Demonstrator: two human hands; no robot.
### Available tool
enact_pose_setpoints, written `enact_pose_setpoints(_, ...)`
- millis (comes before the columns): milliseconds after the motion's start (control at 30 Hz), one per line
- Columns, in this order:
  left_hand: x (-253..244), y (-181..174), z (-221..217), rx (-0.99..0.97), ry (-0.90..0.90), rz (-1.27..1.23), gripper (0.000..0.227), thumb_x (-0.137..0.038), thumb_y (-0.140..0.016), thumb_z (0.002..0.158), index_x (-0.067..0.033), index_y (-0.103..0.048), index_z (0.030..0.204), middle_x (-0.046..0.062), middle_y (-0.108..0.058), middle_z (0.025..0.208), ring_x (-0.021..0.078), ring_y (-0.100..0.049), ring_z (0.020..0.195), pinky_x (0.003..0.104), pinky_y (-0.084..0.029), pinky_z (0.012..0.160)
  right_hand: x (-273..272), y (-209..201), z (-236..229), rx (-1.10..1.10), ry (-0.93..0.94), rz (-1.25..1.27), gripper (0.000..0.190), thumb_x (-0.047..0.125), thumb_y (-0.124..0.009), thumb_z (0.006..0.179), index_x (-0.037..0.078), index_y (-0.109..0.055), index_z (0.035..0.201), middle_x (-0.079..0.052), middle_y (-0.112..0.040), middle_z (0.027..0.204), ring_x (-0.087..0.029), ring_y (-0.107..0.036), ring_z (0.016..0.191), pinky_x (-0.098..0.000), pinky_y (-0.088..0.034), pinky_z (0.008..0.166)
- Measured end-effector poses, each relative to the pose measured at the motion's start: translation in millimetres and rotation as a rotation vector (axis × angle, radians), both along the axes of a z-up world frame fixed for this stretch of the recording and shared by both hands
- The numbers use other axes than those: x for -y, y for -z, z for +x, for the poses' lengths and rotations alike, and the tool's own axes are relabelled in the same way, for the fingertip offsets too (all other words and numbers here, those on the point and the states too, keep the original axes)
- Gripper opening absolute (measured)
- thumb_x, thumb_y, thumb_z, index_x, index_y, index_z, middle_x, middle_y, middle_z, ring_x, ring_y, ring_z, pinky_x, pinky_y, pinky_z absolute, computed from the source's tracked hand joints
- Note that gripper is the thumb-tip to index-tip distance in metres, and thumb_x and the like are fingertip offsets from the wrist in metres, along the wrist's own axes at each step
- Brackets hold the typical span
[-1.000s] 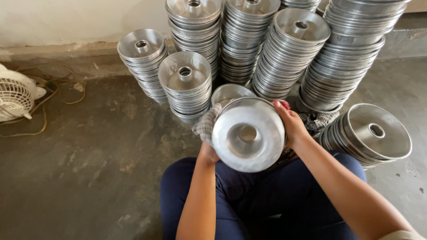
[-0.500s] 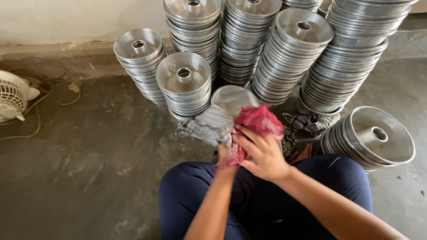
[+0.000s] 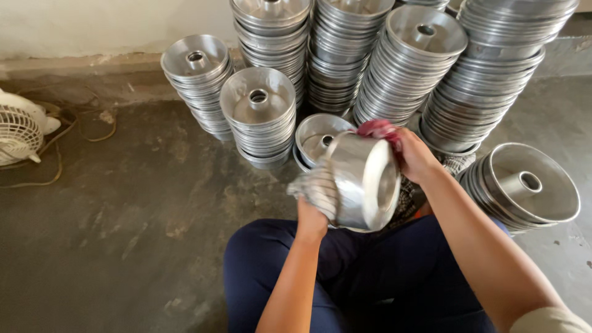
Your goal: The person sits on the floor and wipes the interior and exterior surfaces of metal funnel-shaped parts using a red cloth. They handle the parts one at a time, rotating them to clean different areas, and place each cleaned part onto a nearby stack.
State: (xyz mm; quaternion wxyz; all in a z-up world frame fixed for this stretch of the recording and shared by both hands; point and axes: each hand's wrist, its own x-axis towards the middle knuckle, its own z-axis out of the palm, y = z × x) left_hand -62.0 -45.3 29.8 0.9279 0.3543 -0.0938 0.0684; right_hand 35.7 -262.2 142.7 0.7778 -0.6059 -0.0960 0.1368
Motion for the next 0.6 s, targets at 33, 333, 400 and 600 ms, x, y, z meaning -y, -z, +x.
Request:
enact_pose_setpoints(33, -4, -8, 3, -0.058, -0.013, -0.120, 0.040, -0.020, -0.044, 0.103, -0.0017, -0.058, 0.136, 0.010, -0.065, 0.128, 0.0210, -0.062, 0.115, 0.035, -0.050, 0.098, 0, 5, -6, -0.071, 0.111, 0.039, 0.037, 0.017, -0.036, 0.100, -0.001, -0.059, 0.122, -0.011, -0.072, 0.117, -0.021, -0.069, 0.107, -0.0355, -0.057, 0.095)
enact_pose_setpoints(333, 15, 2, 24, -0.334, -0.139, -0.543, 0.038, -0.038, -0.046, 0.106, -0.0108, -0.058, 0.130, 0.003, -0.065, 0.129, 0.0168, -0.065, 0.113, 0.038, -0.053, 0.094, -82, 36, -108, 0.880, 0.563, -0.594, 0.055, 0.007, -0.053, 0.090, 0.013, -0.051, 0.145, -0.015, -0.054, 0.147, -0.029, -0.051, 0.137, -0.0449, -0.038, 0.115)
enact_pose_setpoints(400, 26, 32, 25, -0.230, -0.226, -0.287, 0.030, -0.031, -0.054, 0.106, -0.0083, -0.057, 0.126, 0.007, -0.067, 0.114, 0.0200, -0.070, 0.094, 0.042, -0.055, 0.078, -83, 50, -107, 1.113, 0.488, -0.886, 0.061, 0.000, -0.062, 0.083, 0.012, -0.056, 0.142, -0.019, -0.051, 0.152, -0.033, -0.047, 0.142, -0.0458, -0.036, 0.116)
enact_pose_setpoints(600, 19, 115, 26, 0.131, -0.546, 0.917, 0.006, -0.015, -0.068, 0.088, -0.0099, -0.070, 0.090, 0.007, -0.068, 0.080, 0.0229, -0.061, 0.065, 0.041, -0.044, 0.055, -33, 134, 15, 0.350, 0.437, -0.368, 0.030, 0.014, -0.047, 0.102, 0.002, -0.056, 0.128, -0.023, -0.058, 0.125, -0.032, -0.052, 0.114, -0.0411, -0.046, 0.097)
